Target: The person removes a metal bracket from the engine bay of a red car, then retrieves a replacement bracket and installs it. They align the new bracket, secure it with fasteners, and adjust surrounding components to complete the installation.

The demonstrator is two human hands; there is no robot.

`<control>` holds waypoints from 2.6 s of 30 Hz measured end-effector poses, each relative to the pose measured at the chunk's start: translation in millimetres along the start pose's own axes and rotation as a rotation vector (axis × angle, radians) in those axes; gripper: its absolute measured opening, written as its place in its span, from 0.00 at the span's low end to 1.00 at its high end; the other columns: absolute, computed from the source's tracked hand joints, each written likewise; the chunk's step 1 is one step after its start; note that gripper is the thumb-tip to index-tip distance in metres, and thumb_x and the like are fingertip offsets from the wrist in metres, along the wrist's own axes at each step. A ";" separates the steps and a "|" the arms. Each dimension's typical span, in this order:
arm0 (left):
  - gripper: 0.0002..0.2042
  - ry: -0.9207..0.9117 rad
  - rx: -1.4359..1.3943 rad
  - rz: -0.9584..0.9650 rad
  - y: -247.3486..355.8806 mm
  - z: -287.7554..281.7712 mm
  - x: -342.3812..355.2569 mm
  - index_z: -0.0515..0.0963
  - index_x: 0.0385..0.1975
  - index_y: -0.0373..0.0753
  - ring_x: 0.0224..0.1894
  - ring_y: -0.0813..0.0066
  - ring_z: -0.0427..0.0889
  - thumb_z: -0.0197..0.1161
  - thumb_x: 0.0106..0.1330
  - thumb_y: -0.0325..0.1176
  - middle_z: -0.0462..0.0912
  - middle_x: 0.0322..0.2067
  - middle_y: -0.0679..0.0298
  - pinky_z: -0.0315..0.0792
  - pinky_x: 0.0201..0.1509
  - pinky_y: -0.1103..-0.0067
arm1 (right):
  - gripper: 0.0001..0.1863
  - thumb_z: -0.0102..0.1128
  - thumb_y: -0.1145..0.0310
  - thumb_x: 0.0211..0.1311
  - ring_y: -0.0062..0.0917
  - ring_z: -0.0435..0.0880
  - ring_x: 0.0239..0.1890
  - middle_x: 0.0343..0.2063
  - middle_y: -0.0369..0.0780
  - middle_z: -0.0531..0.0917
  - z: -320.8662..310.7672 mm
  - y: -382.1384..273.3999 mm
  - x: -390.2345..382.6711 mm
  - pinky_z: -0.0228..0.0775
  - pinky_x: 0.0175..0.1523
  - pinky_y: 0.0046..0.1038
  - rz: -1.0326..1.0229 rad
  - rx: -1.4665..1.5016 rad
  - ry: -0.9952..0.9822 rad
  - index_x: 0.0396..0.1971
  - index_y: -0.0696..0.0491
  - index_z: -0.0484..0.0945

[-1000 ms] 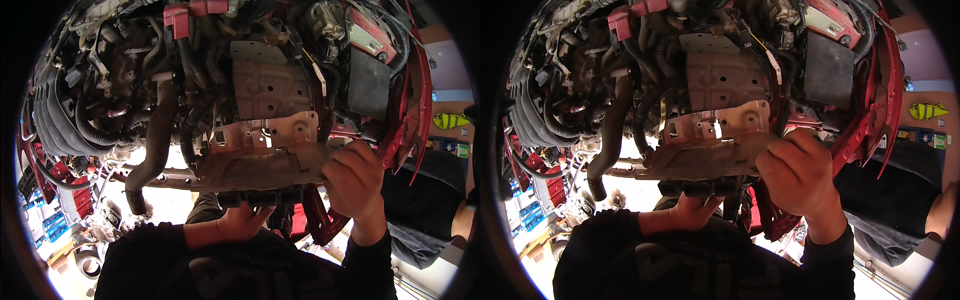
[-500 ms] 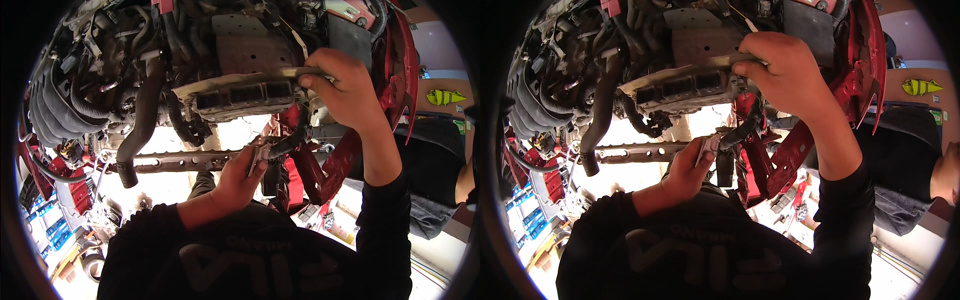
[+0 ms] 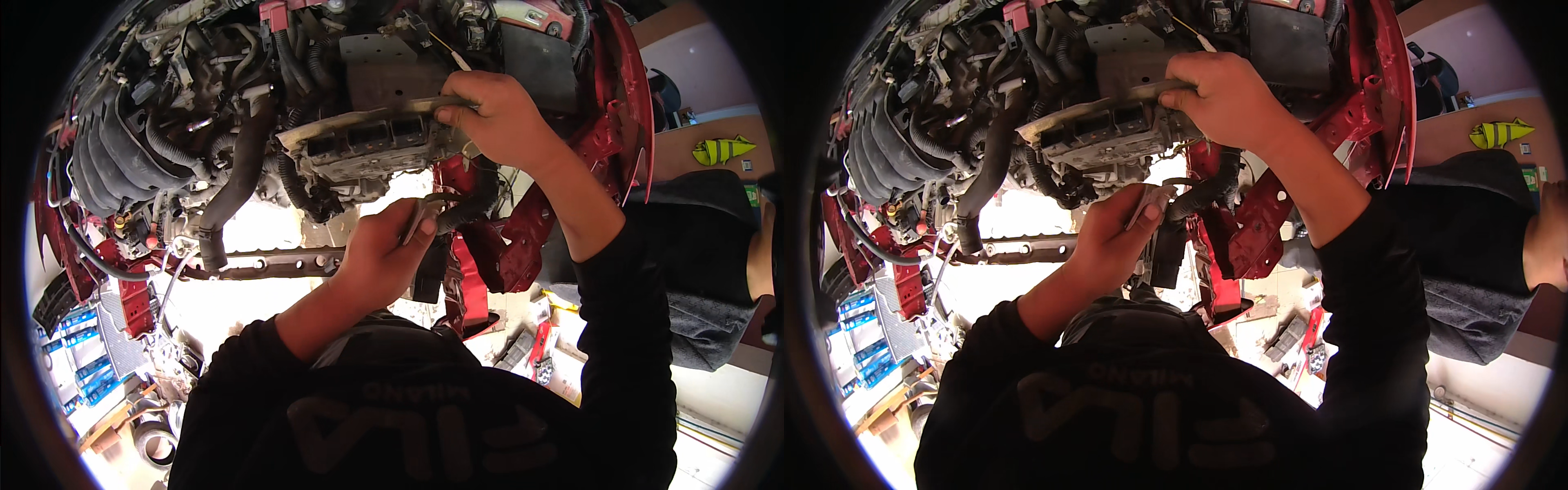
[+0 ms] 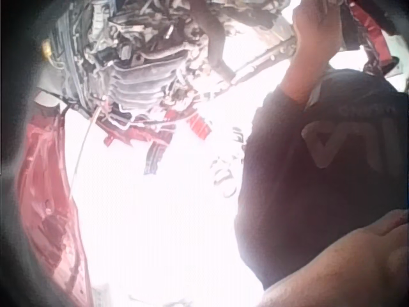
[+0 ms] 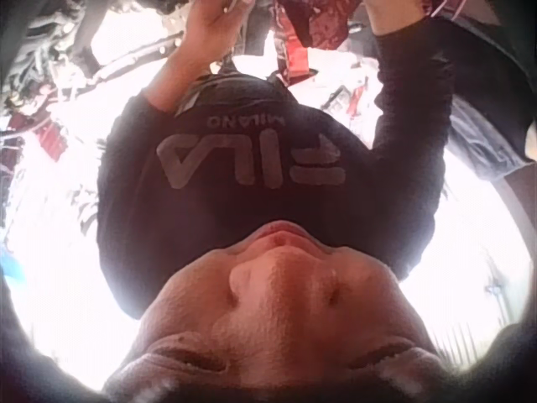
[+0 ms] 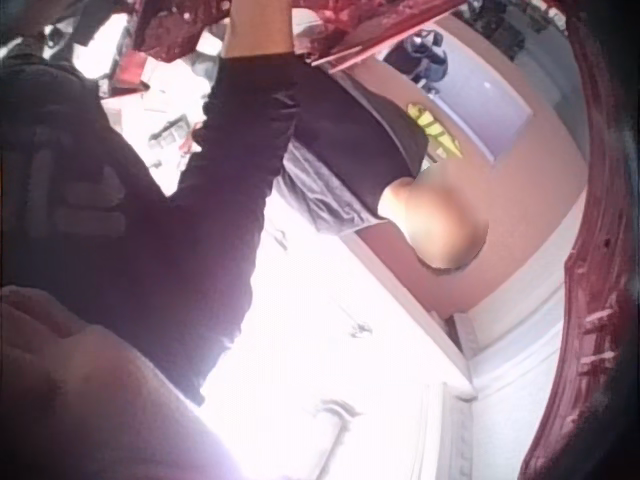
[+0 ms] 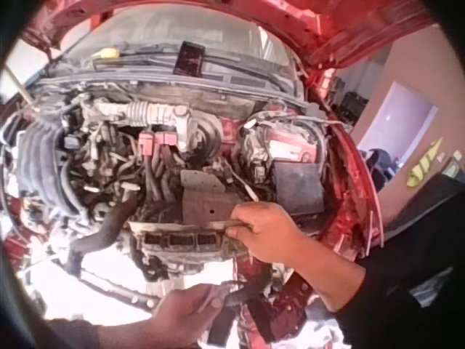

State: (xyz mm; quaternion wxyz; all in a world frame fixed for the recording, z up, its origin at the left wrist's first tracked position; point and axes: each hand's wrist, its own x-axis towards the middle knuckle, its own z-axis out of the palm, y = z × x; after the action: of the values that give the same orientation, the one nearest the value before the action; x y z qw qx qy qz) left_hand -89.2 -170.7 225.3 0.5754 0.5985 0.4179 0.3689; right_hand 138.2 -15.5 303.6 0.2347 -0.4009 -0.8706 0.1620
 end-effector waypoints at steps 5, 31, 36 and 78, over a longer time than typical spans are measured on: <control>0.14 0.101 0.185 -0.001 27.3 30.1 24.4 0.82 0.40 0.33 0.29 0.78 0.68 0.63 0.86 0.38 0.75 0.24 0.63 0.68 0.35 0.71 | 0.09 0.74 0.72 0.69 0.46 0.83 0.36 0.32 0.49 0.83 -5.0 -7.0 -7.6 0.75 0.43 0.41 0.099 -0.015 -0.086 0.41 0.58 0.81; 0.23 -0.075 -0.438 -0.233 -25.8 -41.7 0.6 0.73 0.72 0.27 0.44 0.80 0.82 0.63 0.83 0.31 0.90 0.48 0.64 0.77 0.52 0.77 | 0.14 0.75 0.74 0.61 0.52 0.81 0.38 0.33 0.46 0.79 -16.5 -18.7 -49.0 0.73 0.43 0.49 0.012 -0.166 0.013 0.34 0.56 0.73; 0.20 0.310 0.471 0.574 -1.6 -105.0 -32.9 0.78 0.50 0.37 0.36 0.59 0.83 0.76 0.58 0.21 0.85 0.40 0.55 0.83 0.49 0.63 | 0.16 0.78 0.70 0.56 0.48 0.80 0.35 0.31 0.44 0.79 -18.6 -15.9 -45.6 0.72 0.40 0.46 0.024 -0.149 -0.024 0.33 0.53 0.75; 0.38 -0.133 0.970 0.387 61.3 -124.5 17.0 0.85 0.52 0.37 0.39 0.53 0.89 0.87 0.34 0.41 0.92 0.43 0.55 0.82 0.48 0.57 | 0.18 0.85 0.72 0.45 0.41 0.82 0.31 0.33 0.43 0.84 -25.8 -8.7 -42.5 0.76 0.33 0.39 -0.089 0.136 -0.080 0.34 0.57 0.83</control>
State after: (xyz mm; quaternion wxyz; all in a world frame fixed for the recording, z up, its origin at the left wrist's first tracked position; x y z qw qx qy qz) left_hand -192.9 -107.0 293.9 0.1789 0.8845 0.3850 0.1936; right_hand 170.9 -51.5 317.4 0.2332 -0.3382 -0.8833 0.2260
